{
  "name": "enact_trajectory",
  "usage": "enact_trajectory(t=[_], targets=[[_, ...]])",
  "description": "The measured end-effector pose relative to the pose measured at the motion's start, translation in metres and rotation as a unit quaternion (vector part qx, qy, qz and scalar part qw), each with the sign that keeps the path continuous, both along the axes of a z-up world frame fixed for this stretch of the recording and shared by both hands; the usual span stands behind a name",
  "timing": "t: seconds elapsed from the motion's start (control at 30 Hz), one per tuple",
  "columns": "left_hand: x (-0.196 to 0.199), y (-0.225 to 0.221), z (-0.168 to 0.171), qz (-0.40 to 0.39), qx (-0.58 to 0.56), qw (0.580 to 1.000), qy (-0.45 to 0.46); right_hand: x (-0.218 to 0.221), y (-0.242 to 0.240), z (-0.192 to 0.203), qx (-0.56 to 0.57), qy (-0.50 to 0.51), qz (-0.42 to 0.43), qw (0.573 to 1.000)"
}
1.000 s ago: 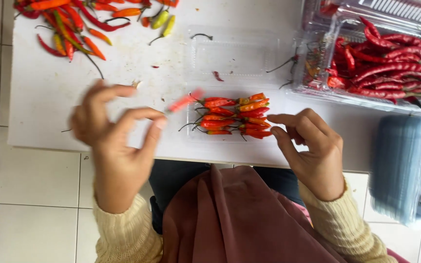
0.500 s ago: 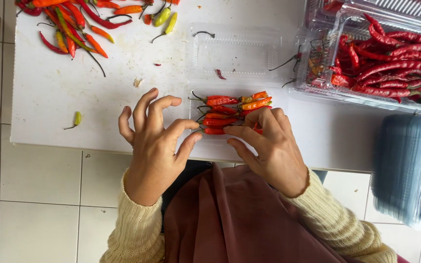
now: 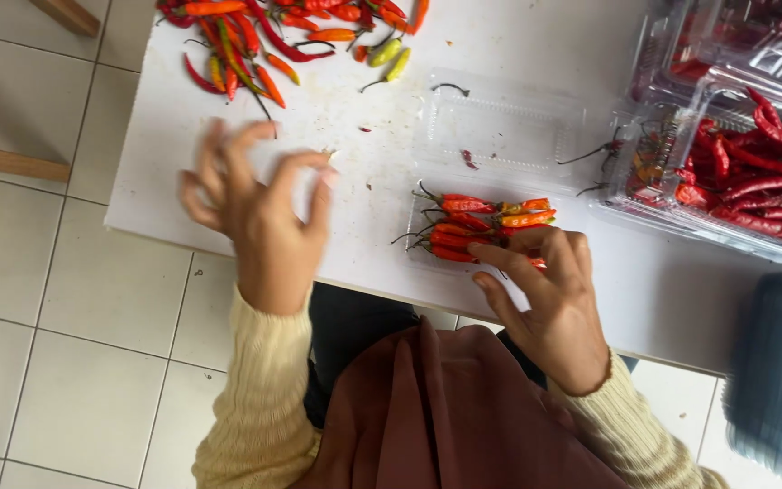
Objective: The person sorts red and orange chili peppers from a pile on a table and arranges them neatly into small clear plastic containers before closing and stacking them.
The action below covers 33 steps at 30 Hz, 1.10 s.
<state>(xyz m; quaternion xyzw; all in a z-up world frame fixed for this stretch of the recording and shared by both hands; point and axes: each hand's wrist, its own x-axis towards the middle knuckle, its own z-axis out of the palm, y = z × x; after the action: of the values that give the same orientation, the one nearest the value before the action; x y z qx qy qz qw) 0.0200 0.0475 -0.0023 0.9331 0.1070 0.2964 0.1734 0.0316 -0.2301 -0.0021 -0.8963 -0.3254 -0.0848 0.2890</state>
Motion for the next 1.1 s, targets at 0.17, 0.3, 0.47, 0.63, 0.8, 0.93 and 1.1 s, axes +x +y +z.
enact_trajectory(t=[0.17,0.3,0.47,0.63,0.8,0.93,1.1], targets=[[0.038,0.046,-0.016,0.111,0.058,0.992,-0.021,-0.003,-0.012,0.001,0.019,0.027,-0.037,0.999],[0.071,0.060,-0.026,0.105,0.102,0.988,-0.041,-0.005,-0.018,0.003,0.026,0.024,-0.061,0.997],[0.090,0.073,-0.044,0.095,0.159,0.983,-0.003,-0.006,-0.021,0.005,0.025,0.025,-0.069,0.997],[0.097,0.076,-0.059,0.101,0.195,0.975,0.018,-0.005,-0.022,0.005,0.030,0.023,-0.066,0.997],[0.096,0.072,-0.059,0.084,0.144,0.986,0.021,-0.005,-0.021,0.007,0.037,0.023,-0.065,0.997],[0.078,0.058,-0.041,0.069,0.087,0.994,-0.012,-0.003,-0.021,0.009,0.042,0.024,-0.067,0.997],[0.030,-0.002,0.014,-0.083,-0.100,0.990,-0.061,0.002,-0.012,0.018,0.080,0.069,-0.042,0.994]])
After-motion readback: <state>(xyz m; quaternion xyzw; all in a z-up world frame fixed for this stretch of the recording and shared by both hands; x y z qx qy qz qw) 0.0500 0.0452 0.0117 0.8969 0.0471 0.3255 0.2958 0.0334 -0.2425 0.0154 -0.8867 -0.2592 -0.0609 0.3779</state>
